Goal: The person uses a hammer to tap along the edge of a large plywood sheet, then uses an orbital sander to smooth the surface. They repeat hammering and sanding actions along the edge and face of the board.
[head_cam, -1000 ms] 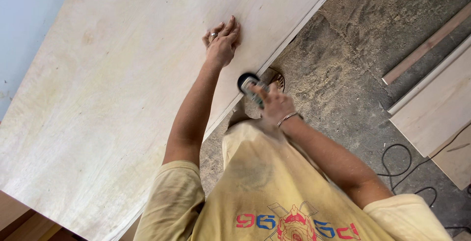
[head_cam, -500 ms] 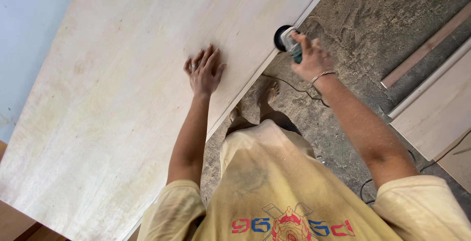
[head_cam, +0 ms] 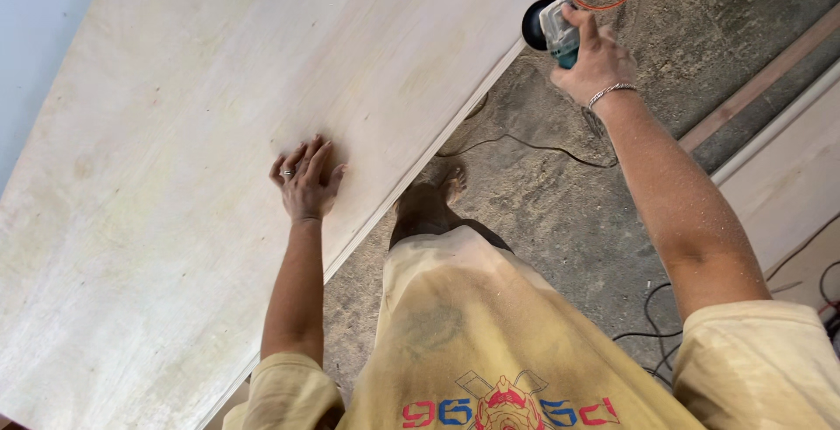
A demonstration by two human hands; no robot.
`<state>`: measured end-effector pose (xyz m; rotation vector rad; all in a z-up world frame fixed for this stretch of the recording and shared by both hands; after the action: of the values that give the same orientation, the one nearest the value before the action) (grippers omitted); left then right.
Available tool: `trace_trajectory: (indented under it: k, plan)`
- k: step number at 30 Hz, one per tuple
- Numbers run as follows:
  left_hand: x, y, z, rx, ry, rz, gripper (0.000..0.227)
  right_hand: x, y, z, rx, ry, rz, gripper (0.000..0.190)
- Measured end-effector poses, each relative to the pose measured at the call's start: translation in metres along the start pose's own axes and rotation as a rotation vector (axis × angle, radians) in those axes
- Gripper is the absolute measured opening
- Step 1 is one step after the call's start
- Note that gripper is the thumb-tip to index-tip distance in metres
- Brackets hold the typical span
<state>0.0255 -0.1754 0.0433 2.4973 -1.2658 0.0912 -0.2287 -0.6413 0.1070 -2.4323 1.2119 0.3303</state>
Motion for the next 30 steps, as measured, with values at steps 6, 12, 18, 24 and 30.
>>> trace_trajectory:
  k: [6,12,18,24,30]
  plan:
    - [0.005,0.004,-0.004,-0.008,0.009,0.005,0.043,0.041,0.019,-0.040,0.091,0.057,-0.042,0.080]
    - [0.007,0.010,-0.005,0.017,0.015,0.028,0.043,0.064,0.038,-0.065,0.067,0.046,0.078,0.081]
    - [-0.006,-0.005,0.019,0.111,0.058,-0.032,0.049,0.023,0.016,-0.009,-0.150,0.003,-0.080,0.072]
    - [-0.004,-0.003,0.041,0.194,0.111,-0.066,0.045,-0.011,0.000,0.040,-0.117,-0.178,-0.261,0.071]
    - [0.058,0.055,0.060,0.135,0.339,-0.298,0.037,0.046,0.039,-0.003,-0.115,-0.079,-0.195,0.063]
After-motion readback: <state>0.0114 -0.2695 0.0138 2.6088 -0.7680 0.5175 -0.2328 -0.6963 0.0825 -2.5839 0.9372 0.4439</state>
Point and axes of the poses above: each hand's wrist, its own x-axis towards the middle knuckle, its own z-axis out of the palm, y = z × x, the point moved 4 cm from there along x, towards the middle knuckle
